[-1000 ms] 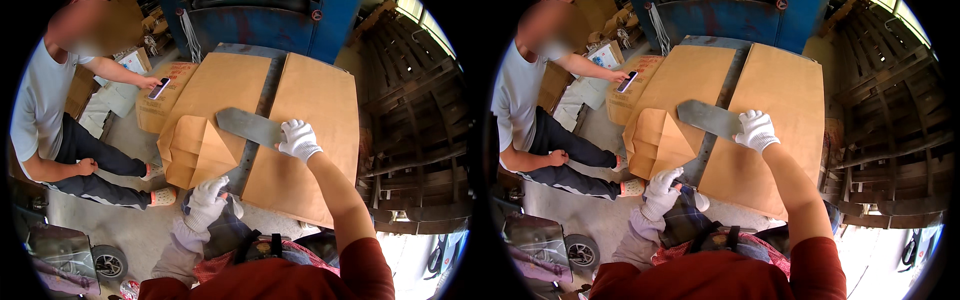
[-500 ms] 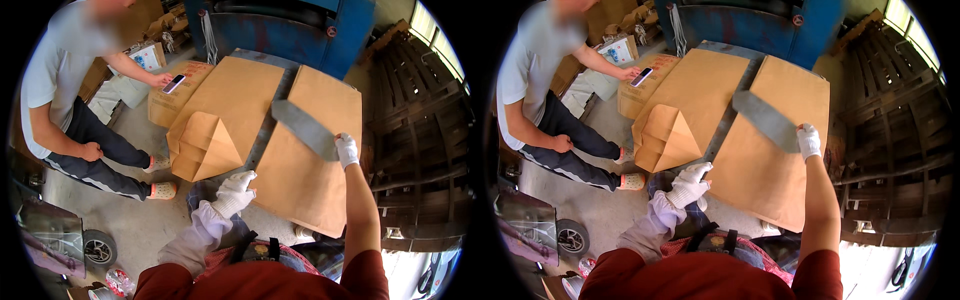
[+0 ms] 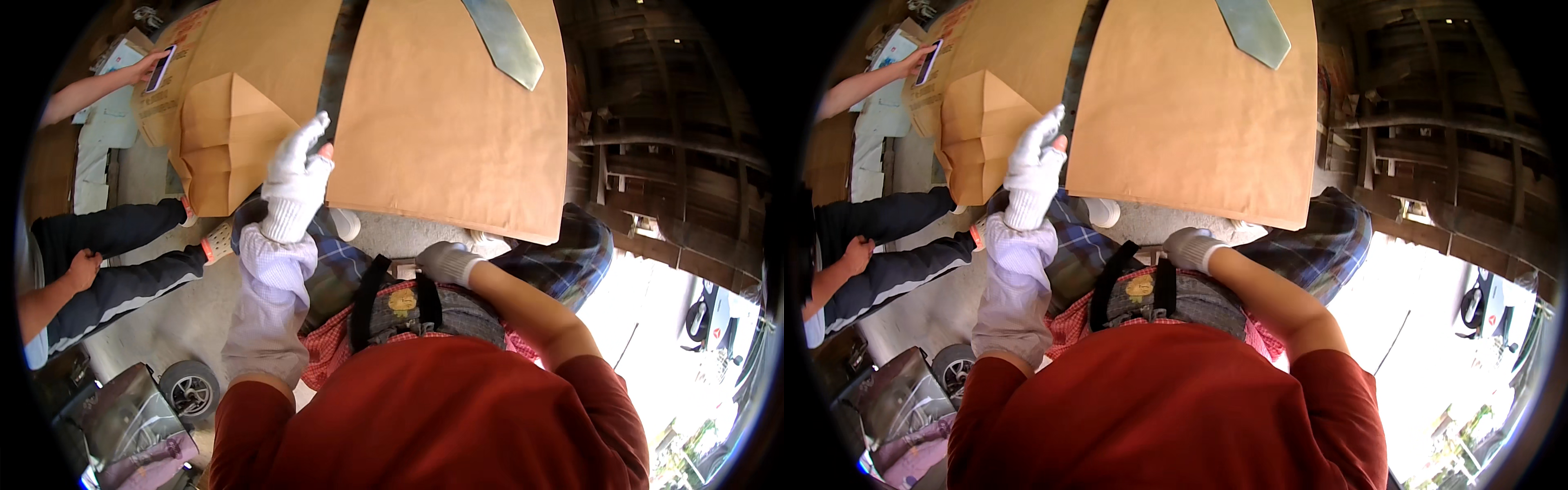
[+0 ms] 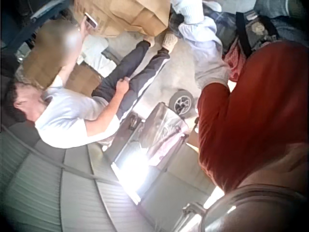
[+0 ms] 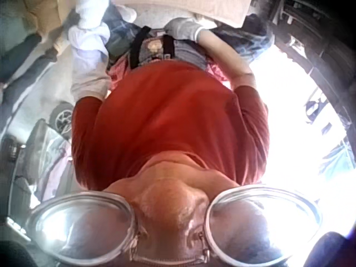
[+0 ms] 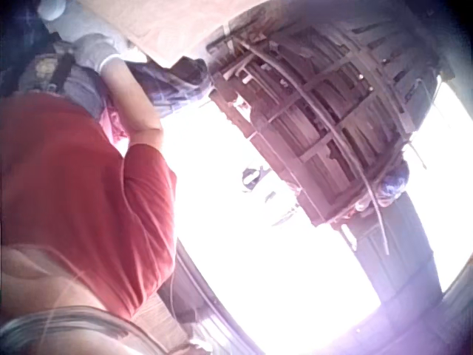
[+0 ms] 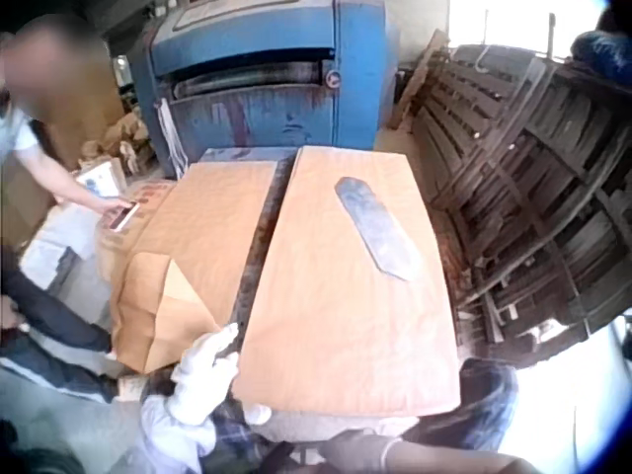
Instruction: The person places a metal template on a large sheet of brown paper, cuts the paper with scissors, and folds the paper around the template to form a package. The person then carries the wrapped package to a workbench and continues folding and securing the paper.
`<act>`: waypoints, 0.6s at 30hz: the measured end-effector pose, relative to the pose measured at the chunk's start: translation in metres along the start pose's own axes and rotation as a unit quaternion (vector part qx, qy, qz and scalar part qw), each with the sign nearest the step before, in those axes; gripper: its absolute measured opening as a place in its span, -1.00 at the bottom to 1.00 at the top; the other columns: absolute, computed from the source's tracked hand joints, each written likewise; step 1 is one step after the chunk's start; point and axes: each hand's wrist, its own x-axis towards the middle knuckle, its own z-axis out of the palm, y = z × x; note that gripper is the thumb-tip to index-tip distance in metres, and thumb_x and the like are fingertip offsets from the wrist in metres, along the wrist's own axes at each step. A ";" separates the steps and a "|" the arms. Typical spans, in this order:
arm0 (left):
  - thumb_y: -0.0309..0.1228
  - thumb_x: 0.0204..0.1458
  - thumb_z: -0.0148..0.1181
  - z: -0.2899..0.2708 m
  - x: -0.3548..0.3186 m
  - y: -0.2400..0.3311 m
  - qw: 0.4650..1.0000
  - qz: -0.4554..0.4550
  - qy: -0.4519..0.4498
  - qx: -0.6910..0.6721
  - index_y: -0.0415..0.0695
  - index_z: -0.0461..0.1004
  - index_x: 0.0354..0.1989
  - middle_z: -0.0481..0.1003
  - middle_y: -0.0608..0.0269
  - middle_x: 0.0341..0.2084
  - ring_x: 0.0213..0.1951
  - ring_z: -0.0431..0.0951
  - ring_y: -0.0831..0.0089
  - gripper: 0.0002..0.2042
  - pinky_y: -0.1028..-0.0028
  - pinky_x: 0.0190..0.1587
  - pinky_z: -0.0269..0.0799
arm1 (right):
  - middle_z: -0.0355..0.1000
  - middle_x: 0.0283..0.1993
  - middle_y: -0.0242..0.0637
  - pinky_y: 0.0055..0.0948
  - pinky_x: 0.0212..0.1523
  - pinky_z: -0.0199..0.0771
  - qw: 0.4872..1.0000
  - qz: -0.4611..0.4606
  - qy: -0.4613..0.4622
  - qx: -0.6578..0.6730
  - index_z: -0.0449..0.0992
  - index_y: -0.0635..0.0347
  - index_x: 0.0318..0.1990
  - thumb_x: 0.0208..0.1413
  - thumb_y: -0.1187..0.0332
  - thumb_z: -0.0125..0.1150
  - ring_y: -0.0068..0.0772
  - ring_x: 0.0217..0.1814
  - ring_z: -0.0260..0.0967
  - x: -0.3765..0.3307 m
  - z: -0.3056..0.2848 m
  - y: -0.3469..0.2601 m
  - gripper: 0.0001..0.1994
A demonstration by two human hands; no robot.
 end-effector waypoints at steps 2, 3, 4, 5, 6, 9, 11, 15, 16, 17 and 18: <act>-0.65 0.10 0.21 0.003 0.019 -0.003 0.999 0.035 0.002 0.020 -0.24 0.44 0.13 0.52 0.07 0.12 0.12 0.54 0.27 -0.62 0.40 0.15 0.48 | 0.58 -0.11 -0.02 -0.14 -0.02 0.51 0.998 0.033 -0.047 0.033 0.62 0.12 -0.11 0.21 0.12 0.07 -0.04 -0.02 0.54 0.067 0.057 0.012 -0.67; -0.65 0.11 0.21 0.005 0.026 -0.005 0.999 0.047 0.011 0.014 -0.26 0.44 0.13 0.52 0.07 0.11 0.12 0.55 0.26 -0.62 0.39 0.15 0.48 | 0.58 -0.11 -0.02 -0.14 -0.02 0.51 0.996 0.013 -0.063 0.069 0.62 0.12 -0.11 0.22 0.11 0.07 -0.04 -0.03 0.54 0.080 0.072 0.012 -0.67; -0.65 0.11 0.20 0.008 0.032 -0.007 0.998 0.059 0.019 0.008 -0.27 0.44 0.12 0.52 0.07 0.11 0.11 0.55 0.25 -0.63 0.38 0.16 0.47 | 0.58 -0.12 -0.02 -0.15 -0.03 0.51 0.992 -0.014 -0.073 0.102 0.62 0.13 -0.11 0.22 0.11 0.07 -0.04 -0.03 0.54 0.085 0.084 0.012 -0.67; -0.66 0.11 0.20 0.013 0.035 -0.001 0.997 0.062 0.040 0.005 -0.30 0.44 0.11 0.52 0.05 0.11 0.11 0.55 0.23 -0.64 0.37 0.16 0.47 | 0.58 -0.12 -0.02 -0.15 -0.03 0.51 0.987 -0.041 -0.079 0.137 0.62 0.13 -0.11 0.22 0.11 0.07 -0.04 -0.04 0.54 0.083 0.094 0.013 -0.67; -0.67 0.11 0.19 0.017 0.035 -0.007 0.995 0.075 0.063 -0.008 -0.32 0.43 0.11 0.52 0.01 0.10 0.11 0.55 0.21 -0.64 0.35 0.16 0.47 | 0.58 -0.12 -0.02 -0.15 -0.04 0.51 0.981 -0.061 -0.083 0.165 0.62 0.13 -0.11 0.22 0.11 0.07 -0.04 -0.04 0.54 0.080 0.103 0.013 -0.67; -0.63 0.09 0.23 0.032 0.023 -0.039 0.988 0.122 0.093 0.018 -0.33 0.42 0.10 0.52 -0.06 0.09 0.12 0.55 0.16 -0.63 0.30 0.17 0.47 | 0.58 -0.13 -0.01 -0.16 -0.05 0.50 0.960 -0.102 -0.091 0.246 0.62 0.14 -0.11 0.23 0.11 0.07 -0.04 -0.06 0.54 0.065 0.119 0.010 -0.66; -0.60 0.08 0.26 0.032 0.021 -0.026 0.993 0.109 0.047 -0.002 -0.35 0.42 0.10 0.52 -0.09 0.08 0.12 0.55 0.14 -0.61 0.30 0.18 0.46 | 0.58 -0.13 -0.01 -0.16 -0.06 0.50 0.946 -0.118 -0.098 0.286 0.62 0.15 -0.11 0.23 0.11 0.07 -0.04 -0.08 0.54 0.058 0.127 0.006 -0.66; -0.58 0.04 0.29 0.021 0.031 -0.027 0.995 0.087 -0.033 -0.021 -0.39 0.40 0.11 0.50 -0.16 0.09 0.14 0.53 0.10 -0.58 0.25 0.22 0.42 | 0.58 -0.14 -0.01 -0.17 -0.08 0.50 0.933 -0.135 -0.110 0.315 0.62 0.16 -0.10 0.24 0.10 0.07 -0.04 -0.10 0.55 0.057 0.115 0.006 -0.65; -0.59 0.04 0.28 0.019 0.028 -0.033 0.995 0.083 -0.045 -0.023 -0.39 0.40 0.11 0.50 -0.17 0.09 0.15 0.53 0.10 -0.57 0.24 0.23 0.41 | 0.58 -0.15 -0.01 -0.17 -0.08 0.50 0.931 -0.137 -0.117 0.319 0.62 0.16 -0.10 0.24 0.10 0.06 -0.04 -0.11 0.55 0.054 0.117 0.004 -0.65; -0.60 0.03 0.27 0.019 0.021 -0.039 0.995 0.075 -0.038 -0.060 -0.40 0.41 0.10 0.50 -0.17 0.09 0.16 0.52 0.09 -0.57 0.23 0.24 0.40 | 0.58 -0.15 0.00 -0.18 -0.08 0.50 0.929 -0.141 -0.123 0.320 0.62 0.16 -0.10 0.24 0.10 0.06 -0.04 -0.12 0.55 0.052 0.120 0.002 -0.65; -0.60 0.02 0.27 0.019 0.025 -0.040 0.994 0.083 -0.041 -0.049 -0.40 0.41 0.10 0.50 -0.18 0.09 0.16 0.52 0.08 -0.57 0.23 0.24 0.40 | 0.58 -0.15 0.00 -0.18 -0.09 0.50 0.927 -0.142 -0.122 0.324 0.62 0.17 -0.10 0.24 0.10 0.06 -0.04 -0.12 0.55 0.051 0.118 0.003 -0.65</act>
